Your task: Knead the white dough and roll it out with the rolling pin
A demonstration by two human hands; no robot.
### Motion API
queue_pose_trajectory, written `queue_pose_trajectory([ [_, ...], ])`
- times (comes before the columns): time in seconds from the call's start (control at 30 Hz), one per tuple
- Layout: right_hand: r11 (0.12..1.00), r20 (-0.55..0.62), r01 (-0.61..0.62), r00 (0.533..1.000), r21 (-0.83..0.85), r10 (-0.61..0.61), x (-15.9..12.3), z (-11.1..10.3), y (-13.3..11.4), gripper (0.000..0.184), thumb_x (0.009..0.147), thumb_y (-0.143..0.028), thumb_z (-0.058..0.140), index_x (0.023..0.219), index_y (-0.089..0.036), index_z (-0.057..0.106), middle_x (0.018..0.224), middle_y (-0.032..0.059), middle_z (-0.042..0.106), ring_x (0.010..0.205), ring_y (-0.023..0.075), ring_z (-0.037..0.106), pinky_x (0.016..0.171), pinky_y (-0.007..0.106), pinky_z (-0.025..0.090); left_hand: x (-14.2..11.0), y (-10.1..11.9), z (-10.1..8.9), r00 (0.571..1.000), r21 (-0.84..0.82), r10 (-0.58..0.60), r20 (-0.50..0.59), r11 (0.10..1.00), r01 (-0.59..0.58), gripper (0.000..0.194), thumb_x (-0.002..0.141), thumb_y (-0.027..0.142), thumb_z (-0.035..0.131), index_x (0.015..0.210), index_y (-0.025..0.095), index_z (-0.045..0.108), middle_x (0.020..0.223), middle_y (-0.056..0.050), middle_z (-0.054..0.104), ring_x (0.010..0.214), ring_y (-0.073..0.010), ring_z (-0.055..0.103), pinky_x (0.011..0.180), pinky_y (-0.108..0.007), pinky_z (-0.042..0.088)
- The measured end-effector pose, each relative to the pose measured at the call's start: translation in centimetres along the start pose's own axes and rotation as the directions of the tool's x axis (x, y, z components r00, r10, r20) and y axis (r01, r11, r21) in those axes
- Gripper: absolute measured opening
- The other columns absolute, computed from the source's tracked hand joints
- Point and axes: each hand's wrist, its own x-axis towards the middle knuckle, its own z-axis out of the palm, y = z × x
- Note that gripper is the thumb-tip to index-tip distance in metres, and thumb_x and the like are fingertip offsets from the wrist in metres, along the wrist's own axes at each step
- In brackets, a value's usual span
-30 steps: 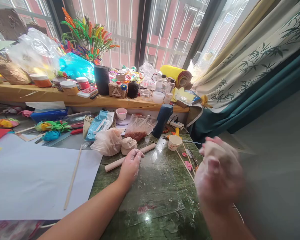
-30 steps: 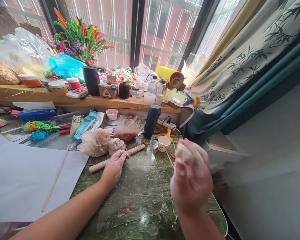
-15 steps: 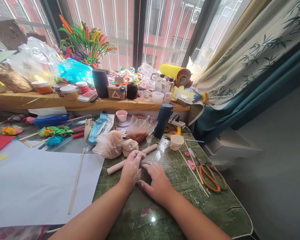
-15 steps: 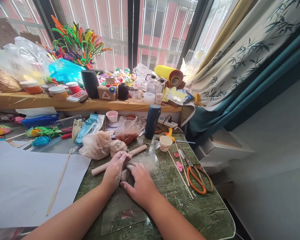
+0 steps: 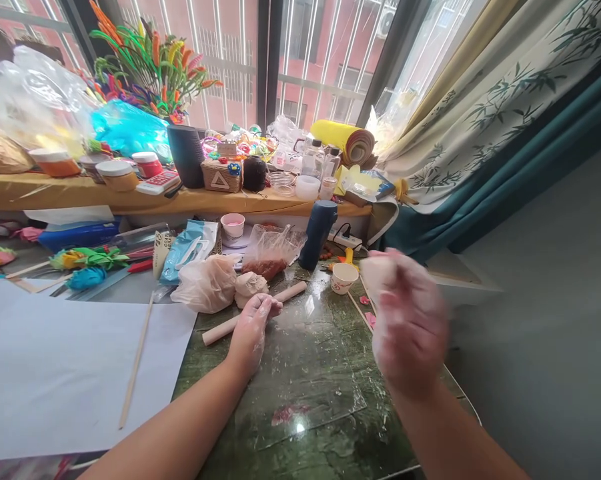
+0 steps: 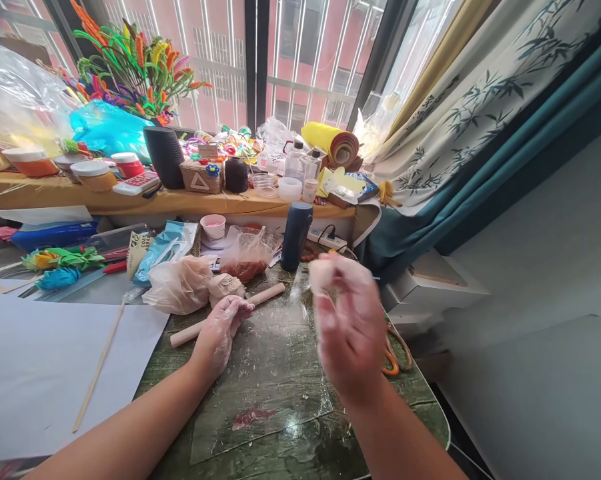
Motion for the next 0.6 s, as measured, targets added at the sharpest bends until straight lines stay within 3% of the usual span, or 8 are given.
queue_pose_trajectory([
  [0.03,0.995,-0.010,0.085,0.996,-0.042,-0.086,-0.5,-0.4,0.2,0.044,0.103,-0.036,0.045,0.146,-0.026,0.048,0.121,0.0112,0.064,0.113,0.0283,0.063,0.096,0.051,0.052,0.0,0.0,0.0,1.000,-0.006,-0.006,-0.005,1.000,0.006,0.031,0.083,0.051,0.072,0.084,0.020,0.065,0.086,-0.002,0.065,0.089,-0.0192,0.063,0.093,-0.033,0.052],
  [0.07,0.985,0.073,0.150,0.987,-0.079,-0.145,-1.5,-0.5,0.7,0.040,0.104,-0.035,0.044,0.142,-0.025,0.051,0.114,0.0105,0.065,0.108,0.0281,0.064,0.093,0.050,0.053,0.0,0.0,-0.1,1.000,-0.011,-0.011,-0.009,1.000,0.011,0.031,0.083,0.050,0.073,0.084,0.020,0.065,0.086,-0.003,0.066,0.089,-0.0196,0.063,0.092,-0.033,0.052],
  [0.1,0.974,0.321,0.204,0.933,-0.100,-0.163,-2.8,-0.4,1.4,0.038,0.102,-0.035,0.049,0.139,-0.026,0.055,0.110,0.0091,0.067,0.103,0.0272,0.065,0.089,0.047,0.055,0.0,-0.1,-0.1,1.000,-0.014,-0.012,-0.013,1.000,0.012,0.031,0.083,0.050,0.073,0.084,0.020,0.066,0.086,-0.003,0.066,0.090,-0.0201,0.063,0.091,-0.033,0.052],
  [0.17,0.955,0.530,0.234,0.842,-0.185,-0.104,-5.6,0.2,3.0,0.040,0.097,-0.039,0.061,0.133,-0.024,0.058,0.105,0.0089,0.068,0.094,0.0272,0.065,0.084,0.045,0.056,0.0,-0.1,-0.2,1.000,-0.015,-0.009,-0.016,1.000,0.009,0.031,0.082,0.050,0.074,0.084,0.020,0.067,0.086,-0.003,0.066,0.091,-0.0207,0.063,0.091,-0.032,0.051],
  [0.23,0.961,0.479,0.108,0.877,-0.253,0.027,-7.8,0.9,4.1,0.038,0.094,-0.039,0.064,0.127,-0.021,0.058,0.108,0.0109,0.067,0.099,0.0289,0.064,0.090,0.048,0.054,0.0,-0.2,-0.1,1.000,-0.022,-0.004,-0.023,1.000,0.003,0.030,0.081,0.049,0.075,0.084,0.020,0.067,0.086,-0.003,0.067,0.091,-0.0206,0.063,0.091,-0.032,0.050],
  [0.3,0.970,0.472,0.001,0.874,-0.243,0.117,-8.9,1.7,4.3,0.030,0.095,-0.036,0.061,0.122,-0.022,0.058,0.111,0.0112,0.067,0.105,0.0289,0.062,0.095,0.048,0.052,0.0,-0.2,0.0,0.999,-0.034,0.003,-0.035,0.999,-0.004,0.030,0.081,0.049,0.076,0.083,0.020,0.067,0.085,-0.002,0.066,0.090,-0.0203,0.063,0.093,-0.033,0.050],
  [0.47,0.979,0.714,-0.022,0.682,-0.202,0.162,-9.2,4.2,3.1,0.047,0.093,-0.037,0.067,0.136,-0.022,0.055,0.132,0.0123,0.063,0.121,0.0320,0.056,0.107,0.050,0.045,-0.4,-0.2,0.3,1.000,-0.012,0.011,-0.017,1.000,-0.011,0.031,0.082,0.049,0.074,0.081,0.020,0.066,0.084,-0.003,0.066,0.089,-0.0204,0.062,0.093,-0.033,0.049],
  [0.6,0.972,0.725,-0.087,0.652,-0.219,0.221,-9.2,5.6,3.3,0.038,0.095,-0.032,0.066,0.131,-0.021,0.060,0.126,0.0109,0.066,0.115,0.0293,0.057,0.104,0.048,0.047,-0.2,-0.6,0.1,1.000,-0.019,0.008,0.010,1.000,-0.008,0.028,0.083,0.047,0.074,0.082,0.019,0.067,0.084,-0.002,0.066,0.089,-0.0197,0.061,0.092,-0.033,0.048],
])
